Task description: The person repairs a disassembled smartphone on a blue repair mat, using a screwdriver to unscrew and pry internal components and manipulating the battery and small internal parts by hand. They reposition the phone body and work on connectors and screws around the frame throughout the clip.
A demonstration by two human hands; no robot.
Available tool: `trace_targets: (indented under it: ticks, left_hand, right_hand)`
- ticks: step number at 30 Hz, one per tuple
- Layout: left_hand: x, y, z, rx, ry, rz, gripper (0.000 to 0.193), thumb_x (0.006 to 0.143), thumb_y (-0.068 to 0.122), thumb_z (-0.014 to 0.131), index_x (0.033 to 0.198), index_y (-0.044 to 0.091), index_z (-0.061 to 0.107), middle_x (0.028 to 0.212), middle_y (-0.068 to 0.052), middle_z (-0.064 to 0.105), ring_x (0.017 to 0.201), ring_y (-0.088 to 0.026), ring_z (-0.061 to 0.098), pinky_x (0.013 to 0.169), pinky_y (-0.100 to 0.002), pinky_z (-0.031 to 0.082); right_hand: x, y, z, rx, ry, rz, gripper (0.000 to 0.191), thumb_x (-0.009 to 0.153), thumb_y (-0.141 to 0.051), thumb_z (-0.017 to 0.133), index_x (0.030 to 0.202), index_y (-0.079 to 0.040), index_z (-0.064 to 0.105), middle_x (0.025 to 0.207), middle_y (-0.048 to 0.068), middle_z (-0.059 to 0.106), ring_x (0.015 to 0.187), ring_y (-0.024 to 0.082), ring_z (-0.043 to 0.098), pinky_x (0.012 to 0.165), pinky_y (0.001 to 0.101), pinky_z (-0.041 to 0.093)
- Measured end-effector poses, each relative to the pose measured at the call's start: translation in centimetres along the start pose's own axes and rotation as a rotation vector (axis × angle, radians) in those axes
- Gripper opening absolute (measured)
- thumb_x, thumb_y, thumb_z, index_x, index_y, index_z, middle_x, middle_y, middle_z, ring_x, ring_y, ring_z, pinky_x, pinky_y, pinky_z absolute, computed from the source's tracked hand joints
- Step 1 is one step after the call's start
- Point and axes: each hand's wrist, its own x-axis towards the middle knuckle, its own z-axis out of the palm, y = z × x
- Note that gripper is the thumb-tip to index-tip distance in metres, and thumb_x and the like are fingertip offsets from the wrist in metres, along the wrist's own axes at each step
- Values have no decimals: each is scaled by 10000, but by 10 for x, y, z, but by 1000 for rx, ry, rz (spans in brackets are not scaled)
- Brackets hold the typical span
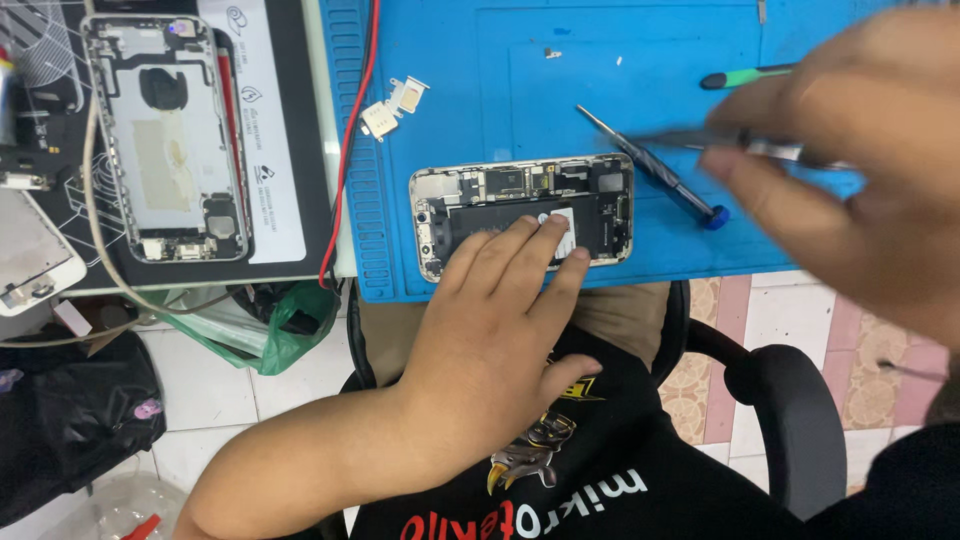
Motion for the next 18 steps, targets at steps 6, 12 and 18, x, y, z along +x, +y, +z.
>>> trace_targets:
  ticks: [6, 12, 18]
  left_hand:
    - [-6, 4, -11, -271, 179, 37, 356, 934, 187, 812, 1245, 75, 679, 1218, -98, 663, 1216, -309, 642, 1020, -438, 497]
    - [-13, 4, -23, -398, 312, 73, 241, 914, 67, 846, 1114, 64, 712, 1075, -53, 711, 1027, -261, 700, 862, -374, 526]
    - [-10, -7, -28, -412, 470, -41, 365, 934, -11, 848, 1228, 42, 639, 1052, -64, 719, 934, -202, 717, 838, -299, 557]
  right_hand:
    - [28, 36, 40, 105, 254, -62, 148, 1056, -80, 753, 1138, 38, 716, 993, 150, 705, 852, 227, 694, 765, 315, 544]
    - [36, 48, 54, 170, 227, -23, 171, 1048, -95, 767, 1148, 27, 702, 1008, 153, 688, 865, 215, 671, 778, 303, 532]
    - [23, 52, 55, 286, 216, 87, 196, 1040, -110, 781, 1157, 17, 688, 1024, 157, 671, 877, 203, 649, 791, 290, 519]
